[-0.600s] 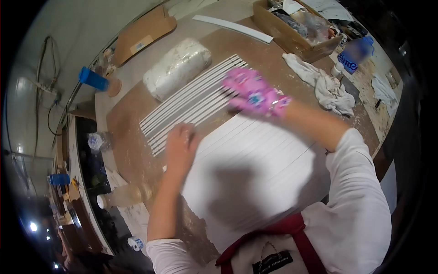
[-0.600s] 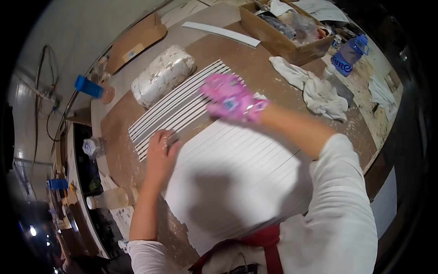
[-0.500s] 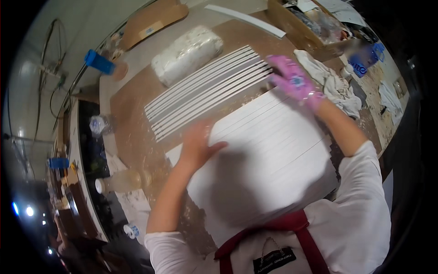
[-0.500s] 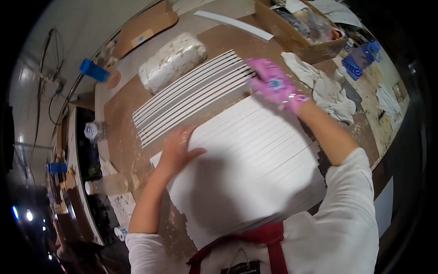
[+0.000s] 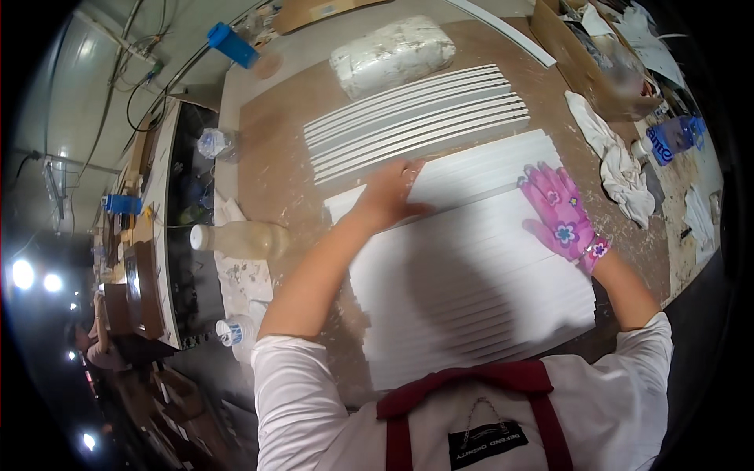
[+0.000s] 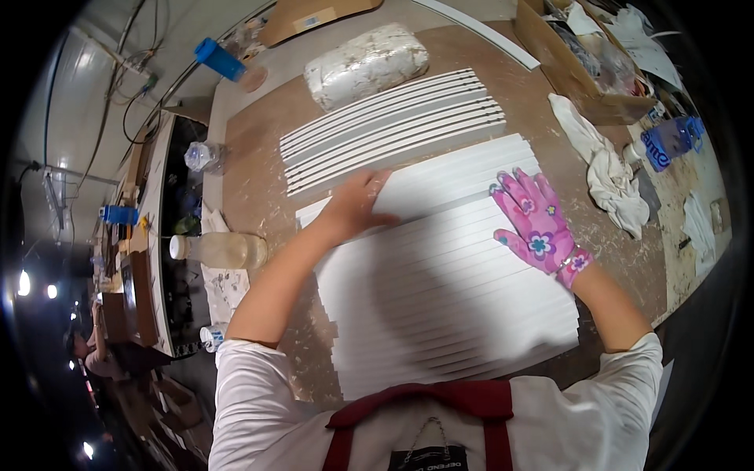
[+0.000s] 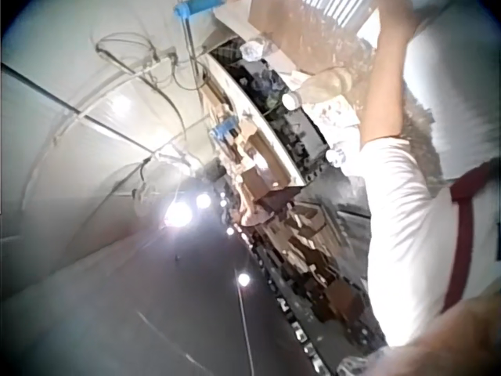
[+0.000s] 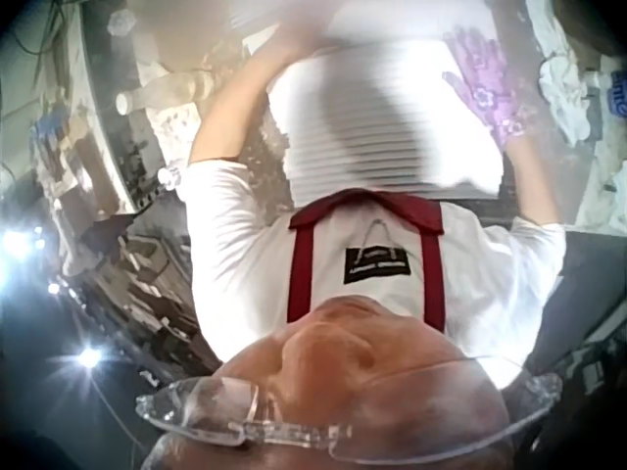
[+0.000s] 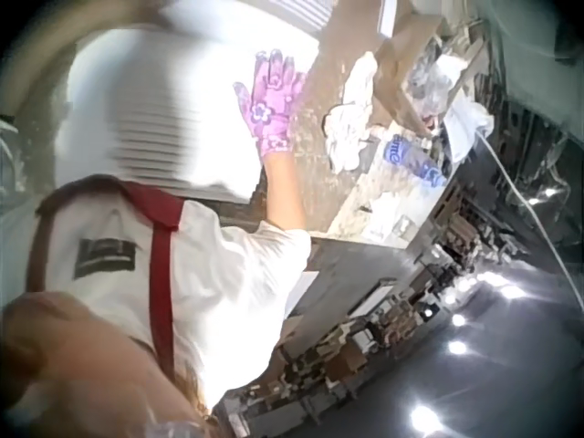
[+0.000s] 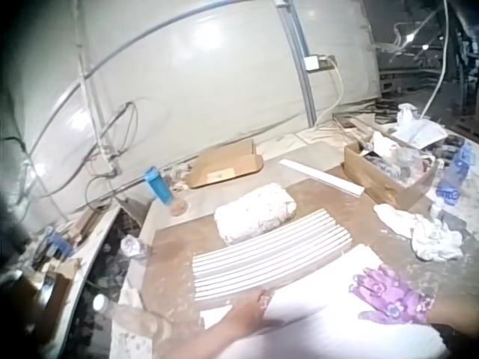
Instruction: The person organizes slats, wipes them with a cloth, and applies a substance to a thin rod.
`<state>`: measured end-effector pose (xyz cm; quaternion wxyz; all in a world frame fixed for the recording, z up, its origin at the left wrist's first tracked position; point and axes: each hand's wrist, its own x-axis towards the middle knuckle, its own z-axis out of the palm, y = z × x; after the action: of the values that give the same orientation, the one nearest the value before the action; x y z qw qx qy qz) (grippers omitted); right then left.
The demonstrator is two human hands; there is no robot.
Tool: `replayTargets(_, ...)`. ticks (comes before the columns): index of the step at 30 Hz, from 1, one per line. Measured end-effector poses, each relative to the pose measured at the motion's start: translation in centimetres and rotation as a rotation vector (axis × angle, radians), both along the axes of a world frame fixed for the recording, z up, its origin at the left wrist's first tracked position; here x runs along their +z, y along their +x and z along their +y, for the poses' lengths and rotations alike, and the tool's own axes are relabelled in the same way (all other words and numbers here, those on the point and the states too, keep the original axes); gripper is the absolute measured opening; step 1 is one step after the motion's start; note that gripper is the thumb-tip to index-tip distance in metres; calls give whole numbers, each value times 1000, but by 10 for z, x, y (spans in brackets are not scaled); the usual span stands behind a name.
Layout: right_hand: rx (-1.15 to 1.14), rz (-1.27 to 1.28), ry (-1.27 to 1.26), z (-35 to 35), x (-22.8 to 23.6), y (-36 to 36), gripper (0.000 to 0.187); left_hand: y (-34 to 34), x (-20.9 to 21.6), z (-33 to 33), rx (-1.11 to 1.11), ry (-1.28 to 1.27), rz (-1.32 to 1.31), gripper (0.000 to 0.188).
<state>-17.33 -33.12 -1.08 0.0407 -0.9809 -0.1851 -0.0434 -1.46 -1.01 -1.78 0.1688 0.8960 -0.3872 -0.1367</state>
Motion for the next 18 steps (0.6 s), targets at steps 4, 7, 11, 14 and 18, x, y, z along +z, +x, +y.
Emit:
replayTargets(4,-14,20,20,1,1,-1,58,-7,2,-8,-112,-36,-146,81)
replayTargets(7,25,21,31,1,11,5,57,-6,16,-18,-117,32,-41,85)
replayTargets(11,132,49,183,3,29,52,51,4,18,-29,-106,160,72,91)
replayTargets(14,135,275,300,23,32,115,53,-2,21,-26,-87,111,74,90)
replayTargets(18,274,580,353,21,41,182,49,-13,29,-20,-168,17,-402,83)
